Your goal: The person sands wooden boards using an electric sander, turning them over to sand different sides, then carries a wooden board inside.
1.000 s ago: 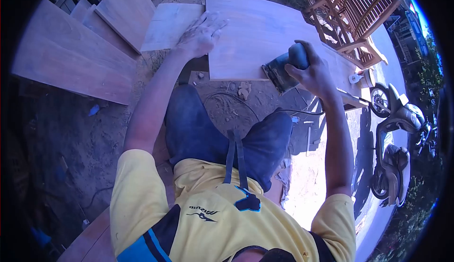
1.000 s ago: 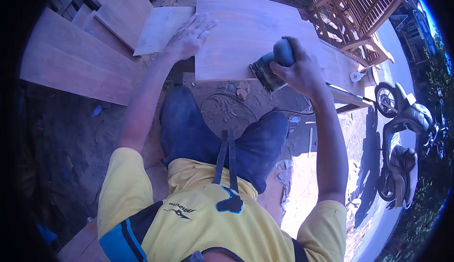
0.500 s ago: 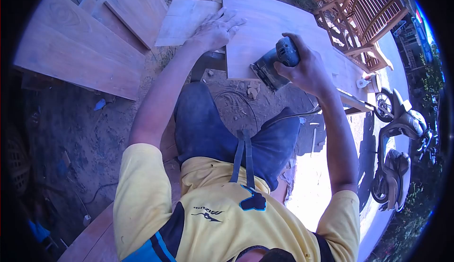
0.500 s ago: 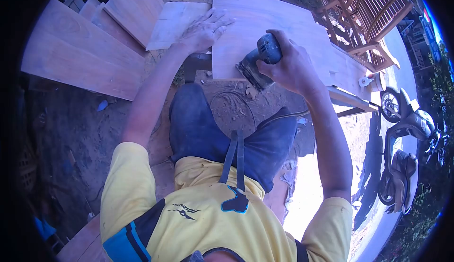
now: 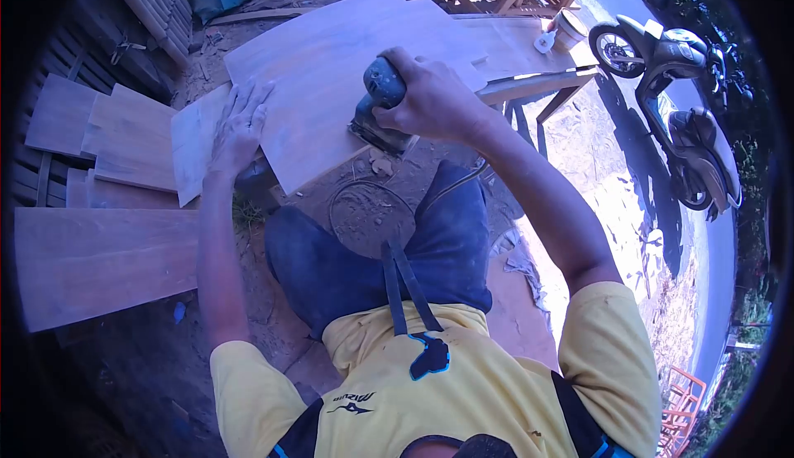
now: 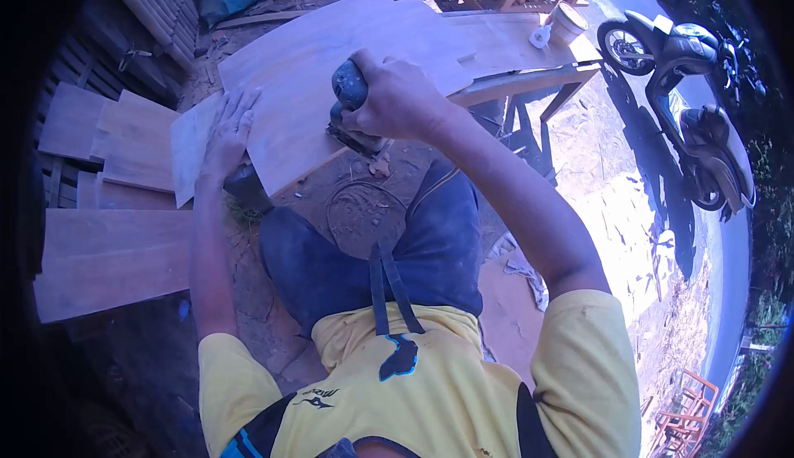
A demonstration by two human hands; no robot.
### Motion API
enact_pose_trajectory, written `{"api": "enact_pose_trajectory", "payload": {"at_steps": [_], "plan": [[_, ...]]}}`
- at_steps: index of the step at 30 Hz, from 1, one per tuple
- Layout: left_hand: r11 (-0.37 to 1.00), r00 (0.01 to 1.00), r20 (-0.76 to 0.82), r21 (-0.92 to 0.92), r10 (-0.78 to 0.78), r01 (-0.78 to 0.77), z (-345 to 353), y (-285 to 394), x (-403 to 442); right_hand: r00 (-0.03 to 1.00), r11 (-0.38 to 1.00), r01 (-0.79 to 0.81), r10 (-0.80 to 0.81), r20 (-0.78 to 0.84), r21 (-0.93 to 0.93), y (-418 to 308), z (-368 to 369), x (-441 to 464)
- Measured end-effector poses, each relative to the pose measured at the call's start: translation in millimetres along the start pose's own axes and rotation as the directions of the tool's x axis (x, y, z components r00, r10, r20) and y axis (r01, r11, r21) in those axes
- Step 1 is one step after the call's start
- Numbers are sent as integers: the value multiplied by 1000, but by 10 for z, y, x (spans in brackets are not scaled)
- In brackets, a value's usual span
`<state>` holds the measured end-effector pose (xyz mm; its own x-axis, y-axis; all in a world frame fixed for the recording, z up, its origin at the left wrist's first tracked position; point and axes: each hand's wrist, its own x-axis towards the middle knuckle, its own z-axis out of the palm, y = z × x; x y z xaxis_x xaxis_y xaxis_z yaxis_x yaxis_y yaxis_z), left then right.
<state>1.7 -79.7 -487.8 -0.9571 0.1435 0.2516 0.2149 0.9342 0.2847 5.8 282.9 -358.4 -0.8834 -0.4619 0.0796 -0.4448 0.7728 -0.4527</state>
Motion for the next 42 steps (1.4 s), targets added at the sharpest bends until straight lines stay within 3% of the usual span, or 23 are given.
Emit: {"api": "enact_pose_trajectory", "payload": {"at_steps": [7, 10, 13, 18, 20, 22, 24, 25, 27, 34, 38, 42], "plan": [[1000, 1000, -4, -3, -29, 29, 13, 25, 19, 953, 975, -210, 187, -238, -76, 1651, -498, 199], [999, 999, -13, 11, -43, 43, 42, 44, 44, 942, 966, -251, 230, -244, -60, 1698, -621, 280], [998, 999, -33, 51, -30, 32, 56, 24, 30, 966, 978, -188, 168, -195, -91, 1423, -387, 414], [996, 998, -16, 55, -66, 67, 2, 58, 27, 1000, 1000, 11, -11, 0, -14, -186, 115, 234], [998, 999, -2, 49, -44, 44, -35, 42, 46, 984, 983, 176, -178, 25, 59, -677, 363, 209], [992, 997, 23, 101, 77, -79, -72, -79, 56, 965, 965, 246, -253, 73, 88, -1054, 577, 169], [1000, 999, 28, -3, 18, -18, -104, -41, 47, 902, 888, 432, -425, -79, 155, -1141, 808, 109], [999, 998, 57, -43, -23, 25, -145, -20, 40, 914, 905, 403, -392, -102, 137, -1099, 727, 68], [999, 999, 42, -29, 23, -21, -88, -75, 51, 959, 958, 264, -273, 73, 108, -1044, 574, 8], [999, 1000, -4, -34, 25, -25, -13, -116, 63, 995, 995, -95, 94, -40, -42, 316, -106, 140], [999, 1000, -6, -27, -20, 20, 31, -64, 94, 942, 979, -160, 113, -315, -128, 1314, -389, 210], [989, 989, 52, 41, -141, 139, 33, 154, 310, 941, 960, -270, 249, -230, -69, 1416, -423, 181]]}}
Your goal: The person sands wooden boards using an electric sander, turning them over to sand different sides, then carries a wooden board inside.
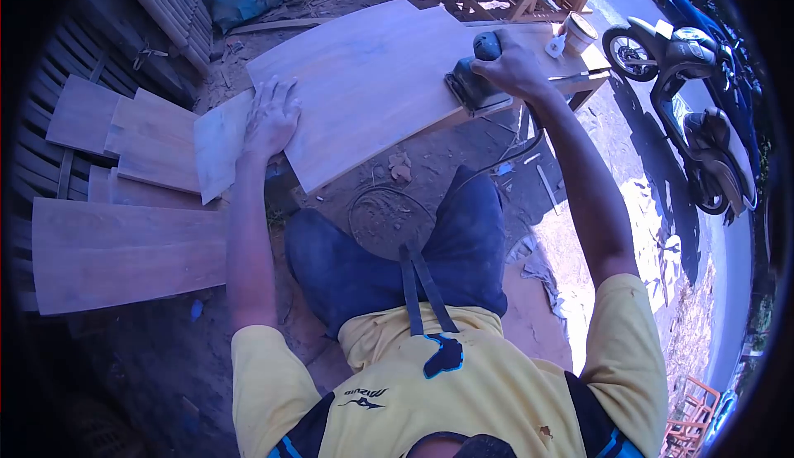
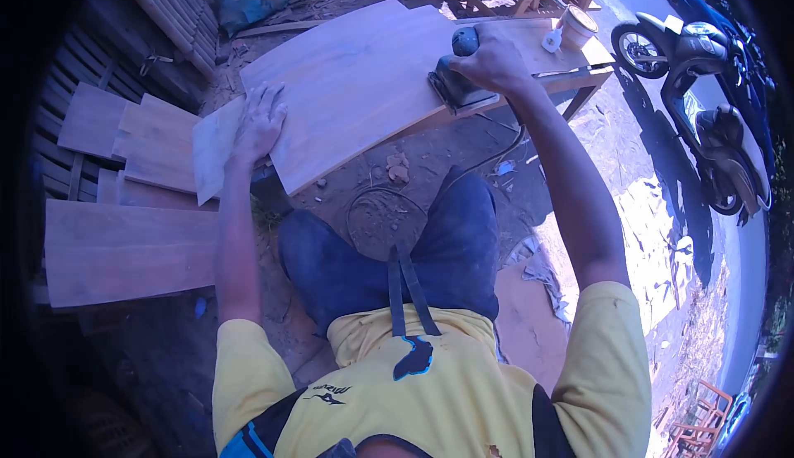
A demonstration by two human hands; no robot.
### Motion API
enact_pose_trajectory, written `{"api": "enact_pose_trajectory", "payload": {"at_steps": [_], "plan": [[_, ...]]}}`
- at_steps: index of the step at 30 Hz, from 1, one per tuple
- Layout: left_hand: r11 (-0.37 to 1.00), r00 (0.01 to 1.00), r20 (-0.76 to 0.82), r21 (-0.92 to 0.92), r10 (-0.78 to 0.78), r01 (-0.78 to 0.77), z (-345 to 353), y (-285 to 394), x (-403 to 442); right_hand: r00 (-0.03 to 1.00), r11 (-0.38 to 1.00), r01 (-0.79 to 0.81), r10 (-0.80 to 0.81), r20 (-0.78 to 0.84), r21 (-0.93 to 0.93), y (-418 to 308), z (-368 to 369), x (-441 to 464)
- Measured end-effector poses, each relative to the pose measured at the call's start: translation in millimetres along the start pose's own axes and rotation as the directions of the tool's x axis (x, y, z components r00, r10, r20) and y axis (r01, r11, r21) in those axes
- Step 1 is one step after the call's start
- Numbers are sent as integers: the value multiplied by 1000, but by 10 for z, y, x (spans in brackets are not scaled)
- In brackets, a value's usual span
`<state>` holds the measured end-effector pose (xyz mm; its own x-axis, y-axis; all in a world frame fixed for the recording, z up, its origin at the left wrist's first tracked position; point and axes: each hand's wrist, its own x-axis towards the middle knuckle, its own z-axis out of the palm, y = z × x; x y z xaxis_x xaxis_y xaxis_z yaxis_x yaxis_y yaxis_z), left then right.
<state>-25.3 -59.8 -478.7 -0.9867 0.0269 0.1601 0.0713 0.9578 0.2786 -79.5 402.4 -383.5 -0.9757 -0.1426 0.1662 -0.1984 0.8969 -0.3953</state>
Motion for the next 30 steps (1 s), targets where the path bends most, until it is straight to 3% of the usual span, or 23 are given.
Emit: {"api": "enact_pose_trajectory", "payload": {"at_steps": [2, 4, 6, 10, 12, 13, 15, 17, 19, 21, 23, 24, 26, 30], "plan": [[1000, 999, 24, -1, -28, 28, -28, 156, 135, 997, 996, 71, -71, -15, 56, -439, 58, -386], [985, 983, 80, 55, -167, 163, -38, 320, 240, 979, 975, 203, -200, -46, 89, -916, 216, -792], [988, 989, 52, 82, -136, 131, 3, 298, 241, 978, 959, 196, -206, 26, 206, -1439, 316, -1277], [994, 999, 34, 102, -39, 36, 142, 103, 312, 833, 764, 535, -547, -76, 362, -1848, 905, -1927], [993, 999, 48, 116, -18, 12, 129, 74, 309, 828, 762, 523, -561, -15, 382, -1846, 975, -2047], [993, 999, 32, 115, -7, 4, 142, 41, 314, 837, 770, 509, -547, -10, 384, -1754, 995, -2039], [995, 1000, 23, 102, 1, -3, 183, 81, 271, 854, 781, 519, -455, -252, 348, -1438, 976, -1947], [991, 999, 38, 133, -26, 21, 114, 128, 257, 926, 881, 365, -309, -217, 303, -1026, 812, -1786], [992, 999, 35, 123, -2, -2, 125, 103, 256, 909, 903, 302, -176, -378, 305, -589, 704, -1578], [993, 1000, 29, 116, 8, -11, 121, 74, 240, 801, 922, 324, -148, -581, 212, -62, 655, -1287], [996, 999, 42, 90, 8, -12, 105, 134, 230, 828, 953, 99, 80, -555, 285, 388, 604, -1052], [996, 999, 40, 85, -16, 12, 95, 177, 211, 838, 953, 113, 62, -543, 283, 462, 555, -1047], [990, 999, 37, 138, -29, 24, 45, 269, 208, 864, 883, -63, 281, -417, 465, 468, 467, -943], [989, 999, 28, 144, -25, 21, 98, 208, 222, 908, 932, 104, 54, -416, 347, -124, 643, -1113]]}}
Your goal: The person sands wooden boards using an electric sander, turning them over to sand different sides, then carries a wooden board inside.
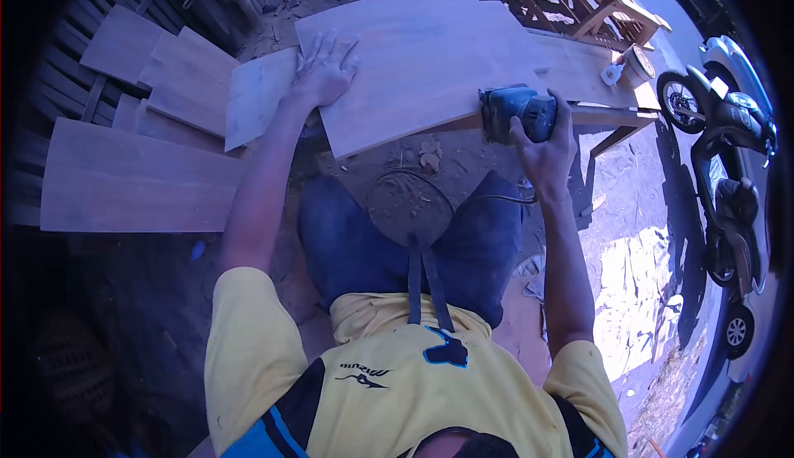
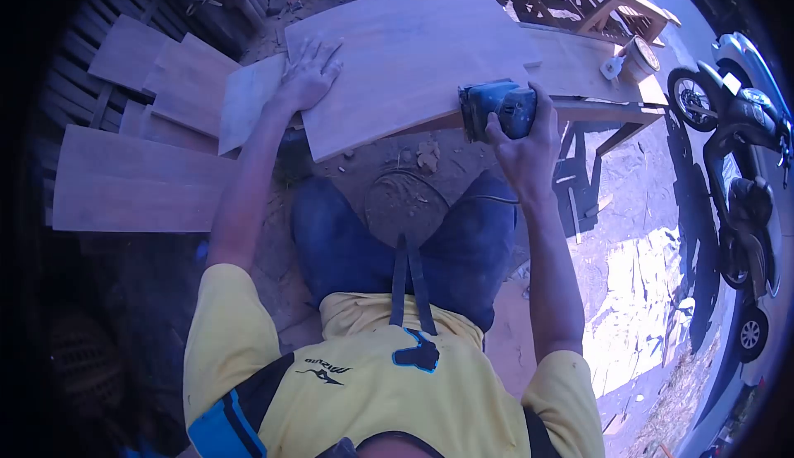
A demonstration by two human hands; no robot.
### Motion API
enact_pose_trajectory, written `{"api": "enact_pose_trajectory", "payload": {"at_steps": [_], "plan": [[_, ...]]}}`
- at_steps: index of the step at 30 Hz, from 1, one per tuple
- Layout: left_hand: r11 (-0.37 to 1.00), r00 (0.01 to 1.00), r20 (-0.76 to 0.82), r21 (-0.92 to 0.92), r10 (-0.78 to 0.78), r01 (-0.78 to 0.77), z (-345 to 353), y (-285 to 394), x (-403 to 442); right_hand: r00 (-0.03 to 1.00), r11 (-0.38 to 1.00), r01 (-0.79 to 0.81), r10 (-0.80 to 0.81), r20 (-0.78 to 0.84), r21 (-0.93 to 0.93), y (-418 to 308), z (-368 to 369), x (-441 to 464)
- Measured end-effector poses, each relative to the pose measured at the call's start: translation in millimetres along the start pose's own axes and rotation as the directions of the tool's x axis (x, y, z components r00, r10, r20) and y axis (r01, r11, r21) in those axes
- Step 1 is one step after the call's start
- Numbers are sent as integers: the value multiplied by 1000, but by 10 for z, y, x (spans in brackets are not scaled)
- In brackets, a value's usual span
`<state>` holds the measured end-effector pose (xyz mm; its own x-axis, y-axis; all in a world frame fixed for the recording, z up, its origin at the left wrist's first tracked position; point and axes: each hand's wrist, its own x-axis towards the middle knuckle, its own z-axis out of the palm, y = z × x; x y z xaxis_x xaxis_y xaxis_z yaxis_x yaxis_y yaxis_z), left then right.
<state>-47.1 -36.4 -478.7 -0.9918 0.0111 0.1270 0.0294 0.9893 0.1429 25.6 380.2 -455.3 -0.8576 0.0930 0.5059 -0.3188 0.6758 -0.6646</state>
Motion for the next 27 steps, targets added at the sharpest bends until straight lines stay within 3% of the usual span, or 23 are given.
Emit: {"api": "enact_pose_trajectory", "payload": {"at_steps": [2, 4, 8, 12, 18, 22, 24, 27], "plan": [[1000, 1000, -5, 3, -27, 27, 26, 3, -21, 960, 961, 276, -275, 41, 3, -544, 161, -265], [1000, 1000, -14, -8, -4, 4, -30, 0, -39, 939, 970, 229, -241, 244, 77, -1055, 329, -590], [1000, 1000, 7, -7, -1, 1, -78, 70, -63, 749, 884, 406, -467, 471, 232, -1743, 584, -1084], [999, 999, 34, -45, 1, 0, -35, -21, -14, 724, 906, 369, -421, 547, 209, -1786, 595, -1062], [998, 1000, 15, -64, 5, -4, -7, -42, -42, 913, 969, 200, -130, 387, -148, -1078, 170, -17], [996, 1000, 16, -82, 17, -16, -80, -156, -58, 906, 936, 91, 64, 419, -340, -641, -21, 837], [982, 993, -1, -146, 122, -121, -102, -333, -36, 889, 929, 107, 71, 452, -355, -580, 36, 1120], [981, 986, -64, -108, 153, -159, 14, -518, 41, 863, 906, 171, 53, 503, -388, -922, 209, 1094]]}}
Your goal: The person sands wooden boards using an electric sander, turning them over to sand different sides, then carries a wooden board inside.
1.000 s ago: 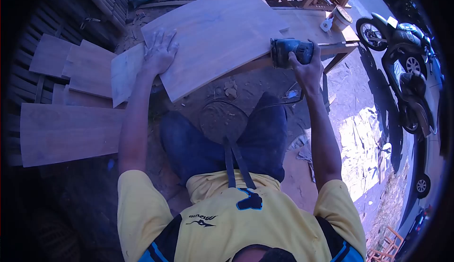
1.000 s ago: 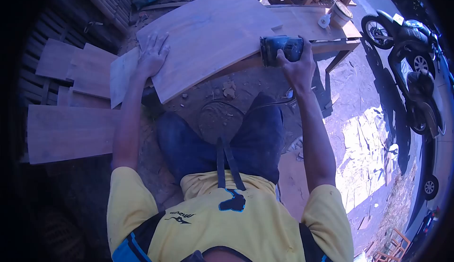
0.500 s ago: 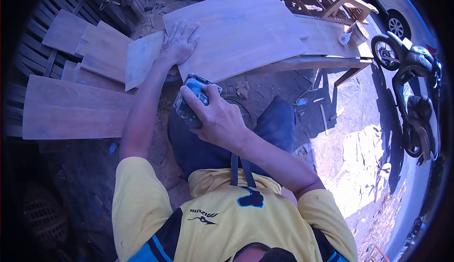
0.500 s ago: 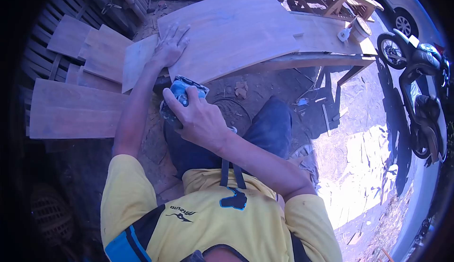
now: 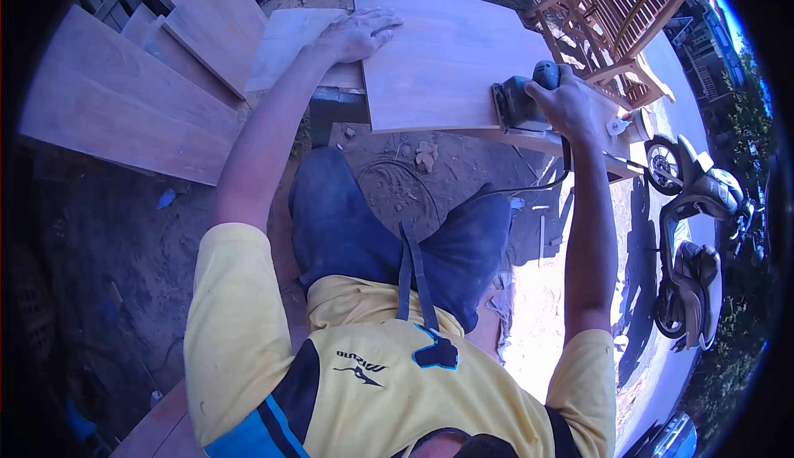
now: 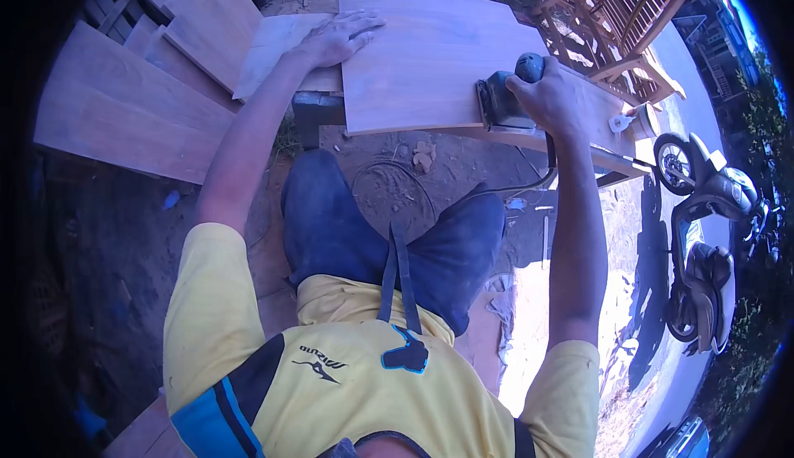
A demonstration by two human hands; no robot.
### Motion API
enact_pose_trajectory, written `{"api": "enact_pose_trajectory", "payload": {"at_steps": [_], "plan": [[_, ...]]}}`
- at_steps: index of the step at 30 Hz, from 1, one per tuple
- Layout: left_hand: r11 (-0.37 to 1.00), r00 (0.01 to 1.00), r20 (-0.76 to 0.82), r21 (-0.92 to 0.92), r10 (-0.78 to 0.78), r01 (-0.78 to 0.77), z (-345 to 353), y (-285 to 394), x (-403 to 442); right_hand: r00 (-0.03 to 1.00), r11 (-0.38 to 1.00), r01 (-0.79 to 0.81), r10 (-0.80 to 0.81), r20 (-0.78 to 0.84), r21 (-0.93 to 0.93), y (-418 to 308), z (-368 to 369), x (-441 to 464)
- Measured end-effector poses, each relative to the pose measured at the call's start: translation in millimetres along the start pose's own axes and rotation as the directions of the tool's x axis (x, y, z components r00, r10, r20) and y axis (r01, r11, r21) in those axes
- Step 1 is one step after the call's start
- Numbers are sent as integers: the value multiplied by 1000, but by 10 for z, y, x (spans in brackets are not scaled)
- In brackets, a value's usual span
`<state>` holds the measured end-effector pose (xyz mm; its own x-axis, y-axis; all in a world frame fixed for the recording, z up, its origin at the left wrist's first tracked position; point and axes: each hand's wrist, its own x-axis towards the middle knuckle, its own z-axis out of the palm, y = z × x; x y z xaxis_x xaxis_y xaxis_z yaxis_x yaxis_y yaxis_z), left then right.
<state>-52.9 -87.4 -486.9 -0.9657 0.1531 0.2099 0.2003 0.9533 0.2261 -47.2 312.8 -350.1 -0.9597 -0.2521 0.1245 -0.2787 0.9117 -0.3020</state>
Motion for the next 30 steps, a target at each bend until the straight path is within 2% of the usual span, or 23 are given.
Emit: {"api": "enact_pose_trajectory", "payload": {"at_steps": [1, 2, 3, 7, 9, 13, 15, 19, 21, 22, 23, 25, 27, 29, 30], "plan": [[1000, 1000, -8, -3, -16, 16, -29, -3, -17, 999, 998, 30, -29, 14, -49, -233, 25, -36], [1000, 1000, 15, 1, -22, 22, -76, 15, -21, 995, 996, 90, -88, 48, -22, -458, 83, -95], [1000, 999, 39, 4, -23, 23, -103, 14, -30, 990, 988, 123, -128, 54, 91, -576, 269, -88], [996, 996, 79, -81, 38, -31, -104, -214, 72, 951, 942, 268, -292, 105, 201, -1646, 510, -471], [999, 999, -35, -2, 32, -32, 23, -269, 51, 898, 898, 393, -422, 127, 198, -1907, 587, -587], [999, 999, -36, -12, 36, -36, 35, -256, 44, 918, 923, 355, -374, 132, 152, -1775, 605, -434], [1000, 1000, -17, -1, 13, -13, 8, -189, 16, 967, 955, 210, -235, 102, 207, -1557, 524, -268], [999, 998, -43, 22, 48, -47, 95, -279, 93, 972, 962, 212, -226, 66, 169, -1562, 524, -227], [998, 997, -42, 17, 61, -61, 65, -305, 111, 934, 923, 337, -352, 56, 187, -1803, 633, -431], [997, 997, -28, 13, 73, -73, 76, -319, 91, 932, 933, 315, -339, 127, 175, -1959, 617, -517], [997, 996, -19, 14, 82, -81, 47, -333, 58, 936, 935, 305, -329, 125, 180, -2028, 649, -531], [993, 995, -22, -62, 96, -97, -3, -337, 26, 900, 900, 393, -418, 119, 188, -2046, 670, -483], [993, 993, -38, -30, 111, -112, 81, -367, 62, 926, 926, 338, -359, 115, 170, -1926, 634, -349], [998, 997, -40, -24, 59, -60, 58, -319, 20, 960, 950, 259, -273, 62, 174, -1760, 640, -254], [997, 997, -40, -20, 70, -71, 39, -291, 4, 957, 944, 284, -290, 12, 169, -1697, 675, -238]]}}
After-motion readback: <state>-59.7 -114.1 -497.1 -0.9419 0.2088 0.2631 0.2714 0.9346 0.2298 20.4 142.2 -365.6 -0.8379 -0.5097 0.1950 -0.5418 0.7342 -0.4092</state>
